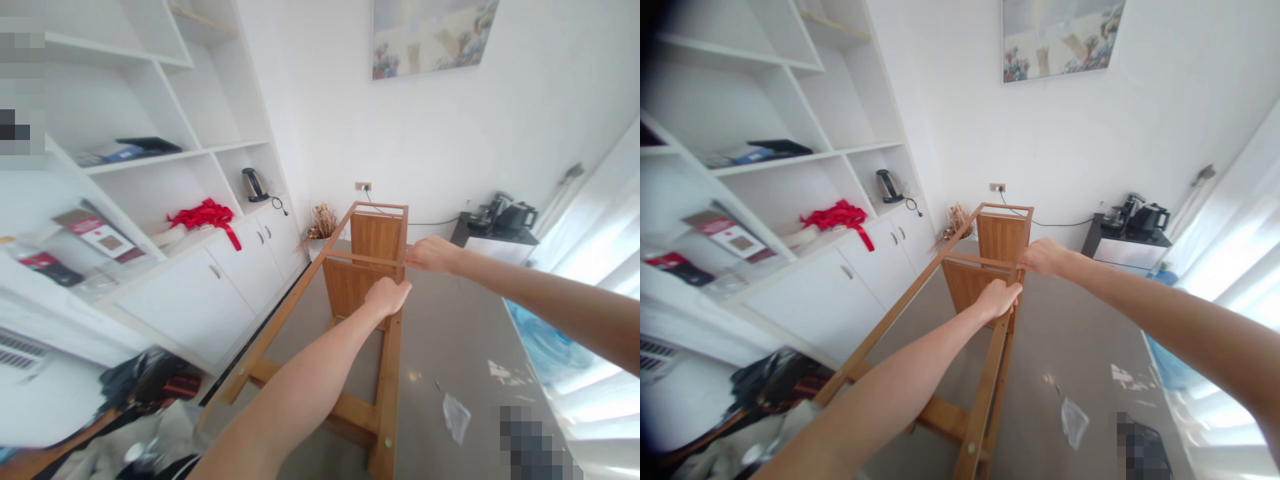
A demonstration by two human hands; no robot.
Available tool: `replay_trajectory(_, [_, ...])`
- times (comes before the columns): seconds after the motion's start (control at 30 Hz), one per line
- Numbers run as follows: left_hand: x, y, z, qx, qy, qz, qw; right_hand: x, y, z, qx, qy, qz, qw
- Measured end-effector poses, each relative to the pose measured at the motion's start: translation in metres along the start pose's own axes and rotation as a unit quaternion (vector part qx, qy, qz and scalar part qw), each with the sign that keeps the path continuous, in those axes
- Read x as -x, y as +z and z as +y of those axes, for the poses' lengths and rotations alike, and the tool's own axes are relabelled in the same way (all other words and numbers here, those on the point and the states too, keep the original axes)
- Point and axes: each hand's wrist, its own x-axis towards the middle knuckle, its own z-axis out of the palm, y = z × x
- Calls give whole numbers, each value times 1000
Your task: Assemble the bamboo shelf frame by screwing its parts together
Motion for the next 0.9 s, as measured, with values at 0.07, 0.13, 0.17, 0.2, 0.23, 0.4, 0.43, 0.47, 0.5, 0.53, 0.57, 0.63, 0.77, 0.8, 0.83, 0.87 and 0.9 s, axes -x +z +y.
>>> replay_trajectory(0.07, [1, 0, 0, 1, 0, 2, 1000, 2, -2, -13, -7, 95, -28, 995])
replay_trajectory(0.13, [2, 0, -1, 1, 2, 3, 1000, 0, -6, -26, -21, 174, -43, 984])
replay_trajectory(0.17, [2, 0, -1, 1, 3, 3, 1000, -3, -8, -32, -32, 207, -50, 977])
replay_trajectory(0.2, [3, 0, -1, 1, 6, 2, 1000, -6, -12, -39, -47, 237, -59, 969])
replay_trajectory(0.23, [4, 0, -2, 1, 8, 0, 1000, -10, -15, -44, -65, 265, -73, 959])
replay_trajectory(0.4, [7, 0, -4, -4, 29, 5, 1000, -29, -27, -63, -154, 370, -126, 908])
replay_trajectory(0.43, [7, 0, -4, -5, 33, 9, 999, -31, -29, -63, -166, 379, -128, 902])
replay_trajectory(0.47, [7, -1, -5, -6, 35, 12, 999, -31, -29, -62, -182, 379, -137, 897])
replay_trajectory(0.5, [8, -1, -5, -8, 33, 14, 999, -31, -30, -60, -200, 373, -153, 893])
replay_trajectory(0.53, [8, -1, -5, -10, 27, 15, 999, -29, -31, -57, -218, 361, -176, 890])
replay_trajectory(0.57, [8, -2, -5, -13, 20, 16, 1000, -27, -31, -53, -231, 345, -197, 888])
replay_trajectory(0.63, [8, -2, -5, -18, 8, 14, 1000, -22, -32, -46, -239, 309, -221, 894])
replay_trajectory(0.77, [9, -3, -5, -25, 9, 7, 1000, -16, -34, -38, -159, 251, -211, 931])
replay_trajectory(0.8, [10, -3, -5, -26, 9, 7, 1000, -16, -34, -37, -118, 234, -193, 946])
replay_trajectory(0.83, [10, -4, -5, -27, 9, 8, 1000, -17, -33, -35, -73, 213, -171, 959])
replay_trajectory(0.87, [9, -4, -5, -29, 9, 8, 1000, -18, -31, -33, -32, 186, -148, 971])
replay_trajectory(0.9, [9, -4, -5, -30, 9, 8, 999, -18, -29, -30, -2, 155, -128, 980])
